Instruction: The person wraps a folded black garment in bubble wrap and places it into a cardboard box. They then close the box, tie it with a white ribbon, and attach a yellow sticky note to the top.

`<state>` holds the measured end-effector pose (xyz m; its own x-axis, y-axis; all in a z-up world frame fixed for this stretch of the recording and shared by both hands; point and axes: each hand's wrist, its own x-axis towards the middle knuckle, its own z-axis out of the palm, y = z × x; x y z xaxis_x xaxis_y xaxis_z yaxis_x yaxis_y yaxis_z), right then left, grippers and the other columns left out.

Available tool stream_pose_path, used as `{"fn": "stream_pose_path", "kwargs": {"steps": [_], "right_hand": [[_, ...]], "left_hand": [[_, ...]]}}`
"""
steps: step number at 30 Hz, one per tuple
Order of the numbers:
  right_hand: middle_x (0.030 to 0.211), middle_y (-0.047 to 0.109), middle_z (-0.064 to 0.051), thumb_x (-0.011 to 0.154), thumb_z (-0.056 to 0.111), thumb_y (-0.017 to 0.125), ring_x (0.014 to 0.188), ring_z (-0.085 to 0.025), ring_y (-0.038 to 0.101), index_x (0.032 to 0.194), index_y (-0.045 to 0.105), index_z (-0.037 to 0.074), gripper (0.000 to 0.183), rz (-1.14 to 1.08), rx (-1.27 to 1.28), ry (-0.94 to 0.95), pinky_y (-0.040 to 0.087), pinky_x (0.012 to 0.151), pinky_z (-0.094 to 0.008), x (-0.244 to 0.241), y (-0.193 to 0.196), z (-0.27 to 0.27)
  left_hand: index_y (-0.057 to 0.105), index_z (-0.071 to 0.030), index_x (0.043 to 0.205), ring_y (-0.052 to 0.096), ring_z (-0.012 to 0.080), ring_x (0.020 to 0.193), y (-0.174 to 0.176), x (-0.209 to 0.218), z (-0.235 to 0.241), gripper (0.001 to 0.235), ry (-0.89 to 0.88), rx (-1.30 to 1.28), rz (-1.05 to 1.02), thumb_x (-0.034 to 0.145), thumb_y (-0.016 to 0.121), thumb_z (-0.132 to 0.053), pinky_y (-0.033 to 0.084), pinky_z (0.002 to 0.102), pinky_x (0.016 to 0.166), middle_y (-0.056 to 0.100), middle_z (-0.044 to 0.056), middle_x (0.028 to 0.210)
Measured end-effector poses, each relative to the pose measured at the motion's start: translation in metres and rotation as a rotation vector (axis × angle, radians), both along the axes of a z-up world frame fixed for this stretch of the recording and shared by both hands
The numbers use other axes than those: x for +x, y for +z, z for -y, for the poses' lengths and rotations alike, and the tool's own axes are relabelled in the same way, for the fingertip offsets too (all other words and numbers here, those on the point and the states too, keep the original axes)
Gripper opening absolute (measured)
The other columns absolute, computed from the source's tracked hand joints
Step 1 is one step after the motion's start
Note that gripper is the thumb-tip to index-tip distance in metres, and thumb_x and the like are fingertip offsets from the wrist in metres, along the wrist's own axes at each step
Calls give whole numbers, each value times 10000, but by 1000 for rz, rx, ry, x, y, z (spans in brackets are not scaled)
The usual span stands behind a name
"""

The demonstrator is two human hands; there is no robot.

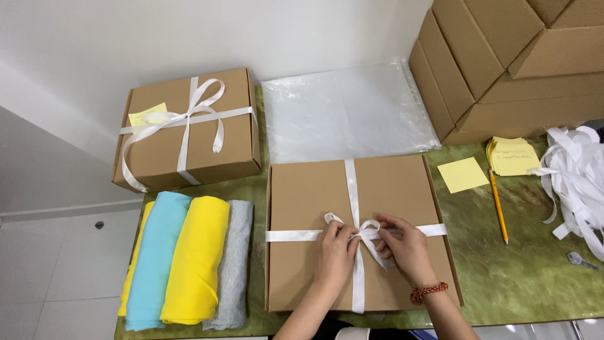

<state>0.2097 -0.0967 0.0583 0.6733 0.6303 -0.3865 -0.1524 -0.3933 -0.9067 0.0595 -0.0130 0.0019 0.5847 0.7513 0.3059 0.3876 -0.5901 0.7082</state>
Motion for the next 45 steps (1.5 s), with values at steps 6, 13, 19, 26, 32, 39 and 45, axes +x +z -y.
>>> {"fn": "stream_pose_path", "kwargs": {"steps": [6, 13, 19, 26, 32, 39, 45], "right_hand": [[751, 739, -152, 958, -35, 672, 540, -181, 615, 1250, 813, -21, 325, -62, -44, 77, 520, 455, -290, 3, 11, -5], [1115, 830, -14, 920, 274, 743, 841, -139, 796, 1154, 813, 137, 280, 421, -217, 195, 629, 799, -291, 0, 19, 16], [731, 764, 41, 931, 360, 708, 673, -183, 681, 943, 766, 244, 130, 598, -424, 494, 483, 703, -354, -19, 0, 29], [531, 680, -141, 1038, 110, 698, 362, -194, 555, 810, 616, -2, 267, -226, -15, 283, 419, 378, -303, -60, -43, 27], [516, 767, -52, 979, 312, 766, 339, -129, 605, 670, 738, 57, 402, 19, -198, 395, 460, 393, -247, -57, -7, 29], [845, 816, -20, 1023, 237, 690, 718, -130, 692, 1070, 794, 112, 169, 224, -235, 101, 514, 652, -290, -2, 4, 33], [978, 833, 17, 954, 170, 719, 751, -115, 734, 1233, 800, 205, 293, 371, -235, 307, 578, 747, -277, 8, 9, 26]], "left_hand": [[785, -117, 1013, 637, 246, 896, 7, -1, -1, 96, 23, -49, 95, 930, 785, -69, 528, 410, 859, 557, 34, 1052], [803, -64, 978, 607, 224, 882, 3, -3, -6, 76, -43, -63, 213, 956, 754, -10, 518, 350, 791, 527, 53, 1047], [779, -74, 962, 586, 257, 890, 2, -1, -22, 48, -181, -19, 75, 939, 786, -32, 500, 373, 740, 575, 53, 991], [820, -187, 928, 640, 298, 1004, -4, 9, -66, 44, -525, 97, -40, 900, 850, -171, 533, 459, 876, 698, -10, 1098], [853, -333, 1052, 545, 278, 1135, 12, 0, -66, 177, -506, 212, -211, 893, 811, -268, 399, 444, 898, 648, 5, 1185], [800, -164, 1162, 645, 234, 980, 20, -29, -24, 268, -147, 39, 47, 899, 850, -188, 436, 460, 943, 621, 4, 1112], [803, -134, 1145, 718, 182, 815, 38, -47, -32, 200, 82, -147, -10, 1020, 683, -234, 592, 355, 685, 687, 11, 1047]]}}
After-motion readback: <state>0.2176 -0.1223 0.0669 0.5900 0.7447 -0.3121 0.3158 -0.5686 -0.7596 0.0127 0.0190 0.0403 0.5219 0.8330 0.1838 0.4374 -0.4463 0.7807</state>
